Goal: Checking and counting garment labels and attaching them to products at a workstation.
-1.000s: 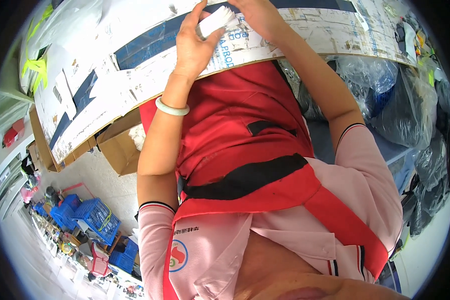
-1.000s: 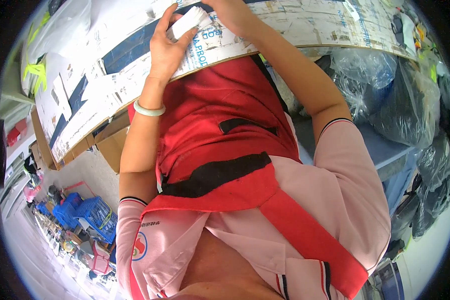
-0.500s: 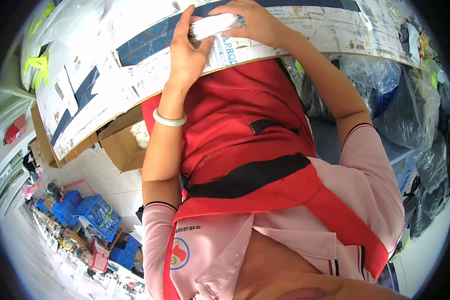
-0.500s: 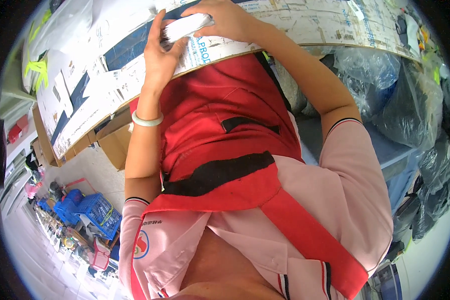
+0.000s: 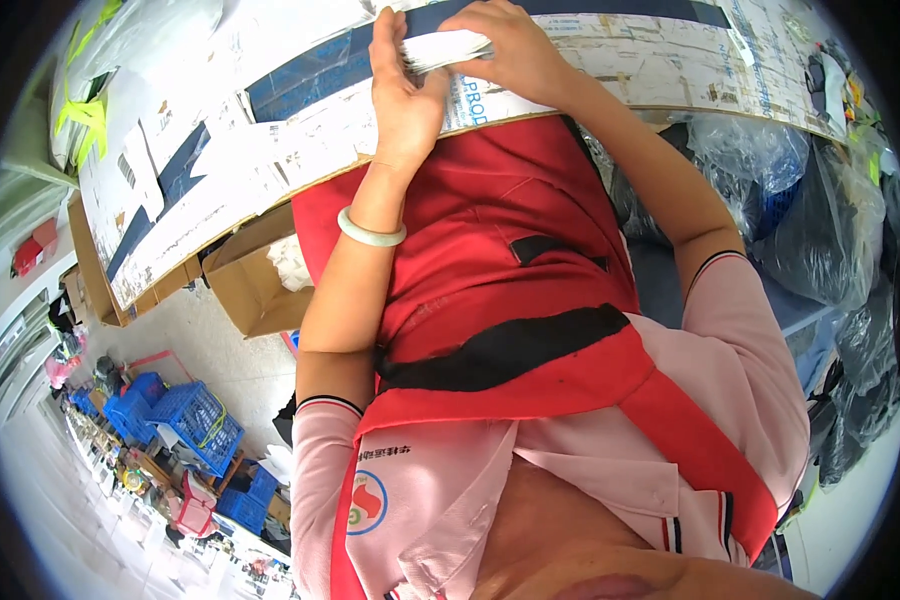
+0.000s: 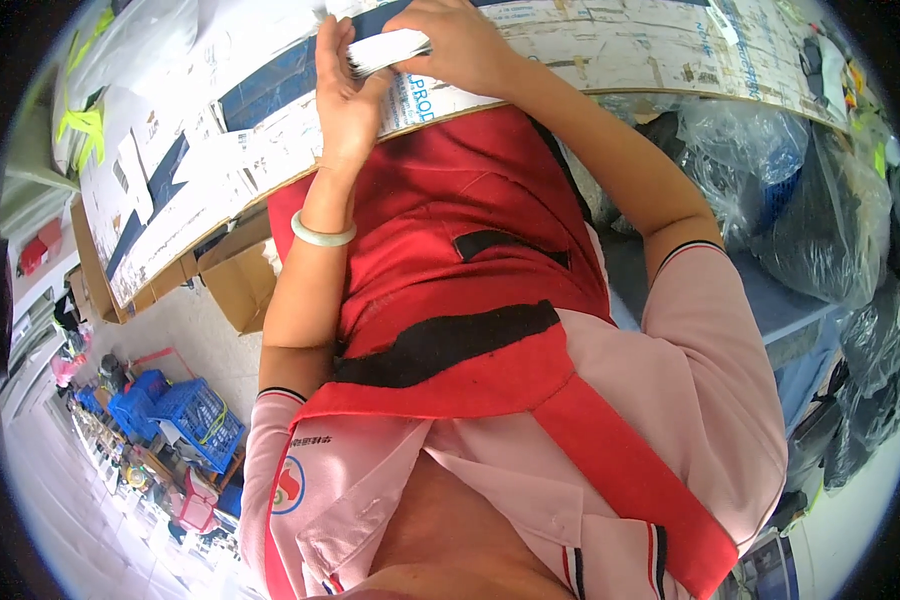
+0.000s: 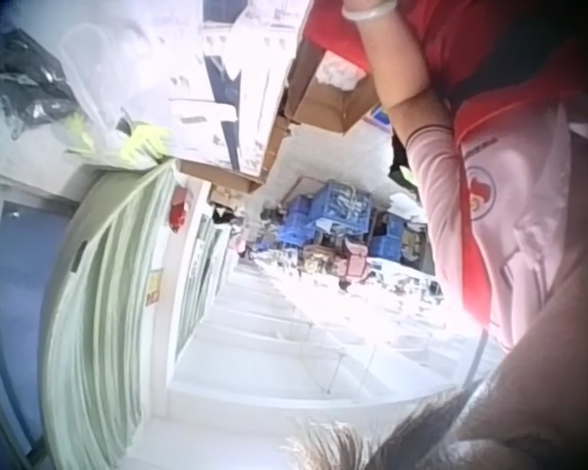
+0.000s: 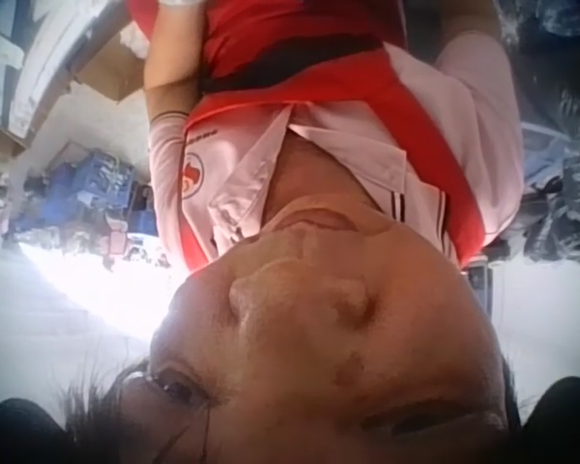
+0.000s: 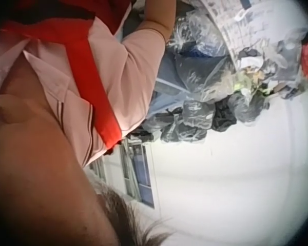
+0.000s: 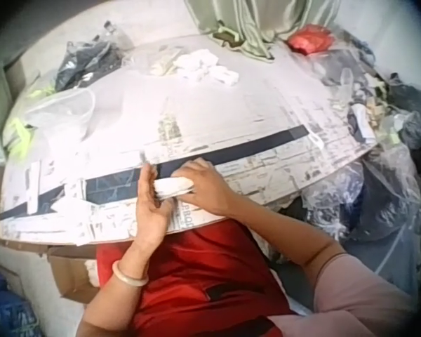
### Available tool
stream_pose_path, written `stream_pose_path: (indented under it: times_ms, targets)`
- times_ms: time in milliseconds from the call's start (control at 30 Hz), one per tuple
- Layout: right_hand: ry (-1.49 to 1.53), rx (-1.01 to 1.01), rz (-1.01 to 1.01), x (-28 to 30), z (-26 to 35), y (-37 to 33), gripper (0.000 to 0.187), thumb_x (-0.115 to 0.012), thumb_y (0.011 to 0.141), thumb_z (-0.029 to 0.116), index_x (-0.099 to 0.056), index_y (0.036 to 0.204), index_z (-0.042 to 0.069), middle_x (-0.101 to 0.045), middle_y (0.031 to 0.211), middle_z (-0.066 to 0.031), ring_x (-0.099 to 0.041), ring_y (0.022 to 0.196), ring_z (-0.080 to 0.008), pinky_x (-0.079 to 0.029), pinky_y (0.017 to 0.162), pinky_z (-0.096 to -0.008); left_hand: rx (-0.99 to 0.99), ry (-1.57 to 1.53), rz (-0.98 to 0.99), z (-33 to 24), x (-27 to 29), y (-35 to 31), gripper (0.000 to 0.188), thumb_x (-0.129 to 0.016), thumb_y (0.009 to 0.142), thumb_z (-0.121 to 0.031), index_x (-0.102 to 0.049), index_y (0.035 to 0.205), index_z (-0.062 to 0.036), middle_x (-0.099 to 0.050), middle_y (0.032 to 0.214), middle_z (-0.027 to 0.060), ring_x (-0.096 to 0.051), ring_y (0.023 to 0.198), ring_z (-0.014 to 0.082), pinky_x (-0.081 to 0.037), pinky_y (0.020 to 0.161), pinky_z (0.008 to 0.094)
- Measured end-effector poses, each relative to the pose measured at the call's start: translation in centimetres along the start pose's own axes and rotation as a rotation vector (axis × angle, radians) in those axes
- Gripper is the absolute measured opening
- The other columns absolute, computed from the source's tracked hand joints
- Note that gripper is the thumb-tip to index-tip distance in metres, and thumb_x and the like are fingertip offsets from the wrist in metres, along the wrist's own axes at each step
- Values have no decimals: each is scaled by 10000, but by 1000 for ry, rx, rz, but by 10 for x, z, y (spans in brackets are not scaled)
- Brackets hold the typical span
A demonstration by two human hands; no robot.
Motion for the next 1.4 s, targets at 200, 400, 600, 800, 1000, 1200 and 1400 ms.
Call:
stream_pose_path:
  times_ms: [200,400,600,800,1000,1200,1400]
  targets:
    - [-47,-34,-34,2,0,-3,379,-756,752,207,-646,1089,72,-611,1074,-134,-539,1035,-353,-435,921,-444,-46,341,51,-13,-4,3,661,-605,844,49,-375,1460,-26,-507,1345,174,-511,1247,285,-393,1066,344]
    - [117,-60,56,18,1,-5,502,-755,791,227,-603,1247,80,-581,1220,-164,-507,1164,-350,-407,1009,-438,-164,467,114,-13,-3,2,521,-621,881,2,-504,1386,-49,-539,1287,168,-555,1178,295,-439,1013,340]
    - [163,-114,15,19,-8,-14,484,-726,827,201,-600,1279,83,-568,1276,-172,-492,1223,-340,-387,1050,-426,-144,448,102,-15,-3,3,461,-643,892,-33,-563,1346,-55,-556,1269,165,-569,1159,292,-449,1000,337]
    - [189,-193,-34,13,-21,-12,314,-688,855,152,-662,1154,55,-631,1159,-159,-577,1076,-309,-451,953,-388,-238,551,94,-13,-2,6,442,-656,891,-45,-585,1327,-56,-588,1222,160,-600,1099,290,-471,961,337]
    - [263,-180,-3,9,-36,-9,281,-676,879,157,-667,1139,51,-651,1091,-143,-606,1010,-275,-477,878,-371,-264,566,94,-10,-2,7,425,-665,888,-53,-605,1308,-60,-601,1202,153,-613,1066,286,-483,936,335]
    - [441,-414,-52,28,-12,0,326,-586,977,217,-607,1250,41,-633,1178,-125,-583,1092,-231,-461,931,-351,-233,541,92,-14,2,7,427,-663,885,-49,-607,1308,-63,-596,1205,149,-612,1057,263,-491,920,323]
    - [1115,-462,-413,-14,-49,-10,472,-419,1062,320,-465,1382,-24,-556,1329,-166,-487,1254,-238,-350,1088,-342,-172,512,116,-11,-3,8,447,-662,887,-51,-591,1328,-67,-569,1242,138,-606,1057,236,-507,887,306]
Point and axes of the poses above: each hand's wrist, its own y-axis towards the middle knuckle, its own x-axis out of the back of the hand, z = x × y, the point moved 9 cm from there along y, towards the middle knuckle
